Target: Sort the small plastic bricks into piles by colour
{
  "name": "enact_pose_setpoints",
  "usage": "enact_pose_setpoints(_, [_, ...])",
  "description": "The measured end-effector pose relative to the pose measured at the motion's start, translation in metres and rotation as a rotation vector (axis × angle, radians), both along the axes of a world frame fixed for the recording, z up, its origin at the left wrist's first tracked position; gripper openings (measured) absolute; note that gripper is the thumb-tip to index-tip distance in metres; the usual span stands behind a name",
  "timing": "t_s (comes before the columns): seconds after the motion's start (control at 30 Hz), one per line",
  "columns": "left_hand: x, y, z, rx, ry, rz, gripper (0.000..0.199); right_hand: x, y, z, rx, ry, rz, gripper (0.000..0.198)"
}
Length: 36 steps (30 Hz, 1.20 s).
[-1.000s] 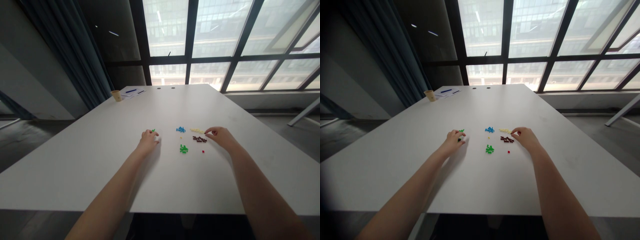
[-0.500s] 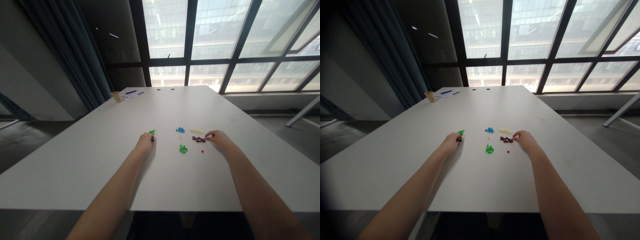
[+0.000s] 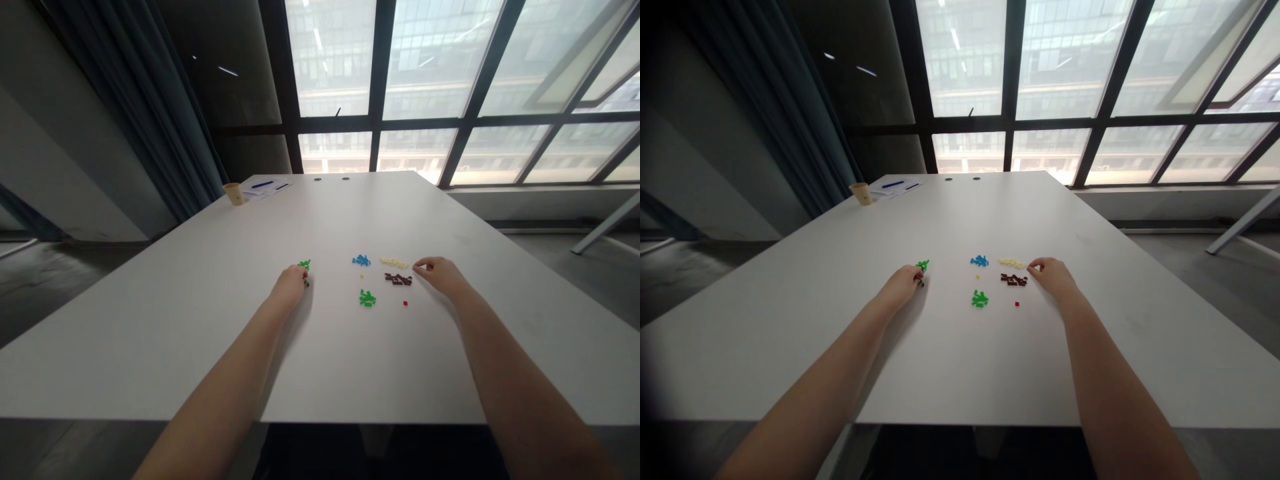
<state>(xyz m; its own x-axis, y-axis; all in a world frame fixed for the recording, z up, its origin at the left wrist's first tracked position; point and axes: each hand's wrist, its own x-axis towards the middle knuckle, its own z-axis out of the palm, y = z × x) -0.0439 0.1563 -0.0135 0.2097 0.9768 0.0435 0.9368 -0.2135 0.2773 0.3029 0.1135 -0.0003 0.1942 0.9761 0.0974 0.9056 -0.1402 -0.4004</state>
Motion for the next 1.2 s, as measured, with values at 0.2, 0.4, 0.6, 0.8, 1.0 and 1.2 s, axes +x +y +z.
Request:
enact_pose_setpoints(0.2, [0.0003, 0.0012, 0.0006, -0.019, 0.015, 0.009, 0.018, -0.0005, 0.0001, -0.0008, 0.0, 0.011, -0.003, 0.027])
enact_pose_setpoints(0.4, [-0.0002, -0.0011, 0.0011, -0.02, 0.055, -0.021, 0.016, -0.002, 0.0, -0.0004, -0.013, 0.0, 0.003, 0.027])
enact_pose_setpoints(0.6, [-0.0007, -0.0006, -0.0028, 0.018, 0.092, -0.065, 0.02, -0.0036, 0.0003, -0.0013, -0.019, -0.005, 0.012, 0.028])
enact_pose_setpoints(0.8, [0.0017, -0.004, 0.0002, 0.032, 0.132, -0.064, 0.022, -0.0039, 0.0, -0.0018, -0.023, 0.007, 0.011, 0.029])
enact_pose_setpoints(1.0, [0.0043, -0.0072, 0.0041, 0.052, 0.098, -0.05, 0.025, -0.0067, -0.0016, -0.0003, -0.032, 0.019, 0.008, 0.03])
enact_pose_setpoints(1.2, [0.0022, -0.0013, 0.0002, 0.058, 0.05, -0.059, 0.028, -0.0085, -0.0022, 0.001, -0.037, 0.037, 0.003, 0.031])
